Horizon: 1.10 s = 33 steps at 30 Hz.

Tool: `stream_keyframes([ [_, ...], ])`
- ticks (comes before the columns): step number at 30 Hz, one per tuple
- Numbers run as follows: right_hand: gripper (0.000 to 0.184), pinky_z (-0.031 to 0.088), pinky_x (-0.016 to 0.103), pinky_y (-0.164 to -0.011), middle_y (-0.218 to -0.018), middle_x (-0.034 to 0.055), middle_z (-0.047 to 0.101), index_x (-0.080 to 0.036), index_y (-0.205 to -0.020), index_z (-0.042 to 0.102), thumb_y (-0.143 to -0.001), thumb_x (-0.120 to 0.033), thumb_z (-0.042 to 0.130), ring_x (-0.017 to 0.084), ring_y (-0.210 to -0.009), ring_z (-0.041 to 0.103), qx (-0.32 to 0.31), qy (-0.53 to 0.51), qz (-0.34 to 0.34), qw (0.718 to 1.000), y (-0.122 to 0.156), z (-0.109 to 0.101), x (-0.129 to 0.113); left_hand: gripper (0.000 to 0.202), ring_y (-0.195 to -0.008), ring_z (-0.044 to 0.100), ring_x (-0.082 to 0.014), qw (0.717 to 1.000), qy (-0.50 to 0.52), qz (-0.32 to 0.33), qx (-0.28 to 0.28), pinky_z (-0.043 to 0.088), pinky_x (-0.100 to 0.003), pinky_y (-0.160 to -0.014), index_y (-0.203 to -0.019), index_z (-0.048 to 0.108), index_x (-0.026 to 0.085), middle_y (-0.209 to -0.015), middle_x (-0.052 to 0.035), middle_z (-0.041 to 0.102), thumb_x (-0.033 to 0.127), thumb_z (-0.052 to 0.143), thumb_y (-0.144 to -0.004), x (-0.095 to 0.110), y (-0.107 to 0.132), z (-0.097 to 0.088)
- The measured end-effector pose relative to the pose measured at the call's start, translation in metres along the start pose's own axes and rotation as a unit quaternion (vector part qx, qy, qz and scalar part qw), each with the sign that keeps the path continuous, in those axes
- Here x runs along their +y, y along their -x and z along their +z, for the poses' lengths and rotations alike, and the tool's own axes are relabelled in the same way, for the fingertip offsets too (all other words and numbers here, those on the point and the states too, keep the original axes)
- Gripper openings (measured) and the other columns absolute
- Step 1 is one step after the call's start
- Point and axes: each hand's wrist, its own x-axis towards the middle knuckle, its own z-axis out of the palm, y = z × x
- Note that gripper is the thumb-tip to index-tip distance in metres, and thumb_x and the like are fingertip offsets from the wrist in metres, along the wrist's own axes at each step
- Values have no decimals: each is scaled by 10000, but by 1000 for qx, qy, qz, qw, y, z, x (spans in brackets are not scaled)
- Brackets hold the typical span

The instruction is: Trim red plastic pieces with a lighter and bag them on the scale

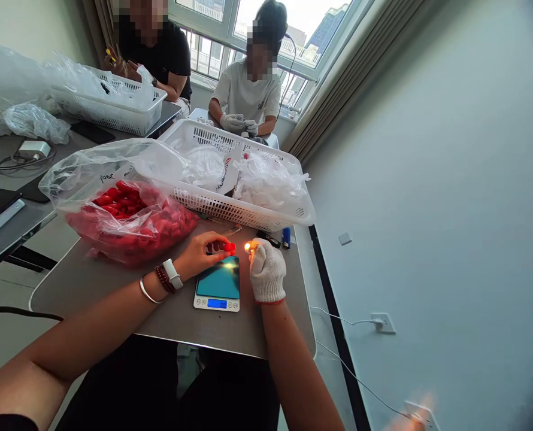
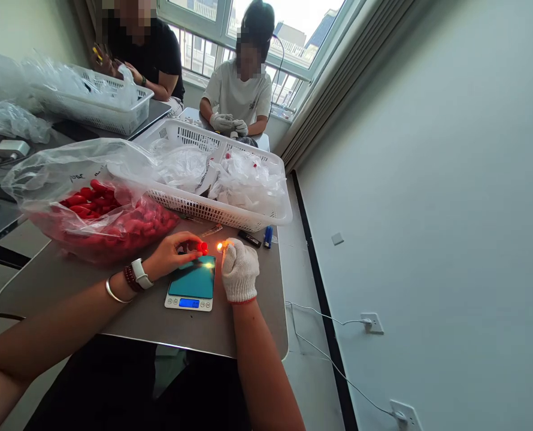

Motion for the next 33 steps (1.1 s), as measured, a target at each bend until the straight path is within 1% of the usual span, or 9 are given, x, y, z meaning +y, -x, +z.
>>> stream_keyframes([
  [5, 331, 417, 290, -765, -881, 56, 704, -172, -927, 638, -974, -264, 323, 162, -727, 603, -52, 13, -52, 997, 0, 2, 1, 254, -723, 623, -154, 995, 88, -52, -2, 517, -296, -686, -898, 657, 140, -822, -40, 682, 305, 746, -725, -6, 1, 3],
  [8, 311, 416, 282, -745, -877, 53, 703, -172, -931, 643, -967, -252, 345, 158, -724, 604, -67, 15, -32, 997, 0, 3, 3, 242, -718, 629, -154, 995, 86, -51, -7, 524, -293, -676, -880, 662, 142, -824, -41, 690, 301, 749, -720, -6, 2, 3],
  [12, 360, 418, 276, -742, -861, 45, 701, -172, -962, 638, -985, -249, 287, 157, -713, 597, -40, -4, 0, 999, 1, 3, 2, 224, -709, 630, -149, 997, 55, -43, -14, 517, -268, -648, -876, 672, 142, -804, -34, 697, 298, 744, -733, -4, 1, 2],
  [15, 360, 416, 282, -750, -867, 46, 703, -171, -932, 633, -983, -254, 287, 160, -709, 598, -60, -7, -31, 998, 0, 2, 2, 218, -695, 627, -142, 997, 53, -48, -9, 513, -259, -639, -872, 673, 140, -789, -25, 694, 289, 747, -731, -4, 1, 2],
  [18, 294, 413, 285, -734, -854, 42, 705, -168, -916, 633, -962, -249, 354, 161, -696, 602, -92, 18, -56, 994, -1, 2, 4, 218, -675, 609, -136, 997, 49, -51, 4, 494, -253, -626, -854, 676, 138, -766, -17, 682, 297, 751, -726, -6, 1, 2],
  [21, 235, 426, 279, -754, -931, 53, 710, -165, -935, 638, -938, -245, 418, 160, -731, 616, -78, 33, -50, 995, -2, 2, 4, 216, -663, 587, -133, 999, 25, -43, -3, 465, -245, -605, -847, 682, 139, -749, -13, 674, 307, 750, -728, -5, 1, 2],
  [24, 272, 439, 281, -799, -1006, 62, 709, -166, -1021, 635, -953, -242, 383, 160, -779, 628, -48, 21, -35, 998, -1, 3, 3, 229, -655, 571, -132, 999, 9, -36, -15, 450, -241, -584, -846, 680, 142, -757, -16, 672, 329, 748, -732, -3, 1, 1],
  [28, 318, 445, 287, -790, -1053, 64, 710, -163, -1108, 621, -965, -251, 352, 158, -755, 634, -69, 22, -56, 996, 0, 3, 4, 275, -605, 515, -118, 999, -3, -45, -9, 402, -230, -540, -838, 673, 138, -700, 1, 633, 377, 748, -725, -2, 1, 0],
  [33, 324, 450, 297, -757, -1073, 76, 704, -153, -1179, 596, -951, -250, 388, 165, -721, 620, -59, 59, -29, 996, 0, 3, 5, 295, -591, 501, -111, 999, 9, -35, -13, 397, -228, -539, -828, 671, 138, -687, 8, 616, 401, 747, -721, -3, 1, 1],
])
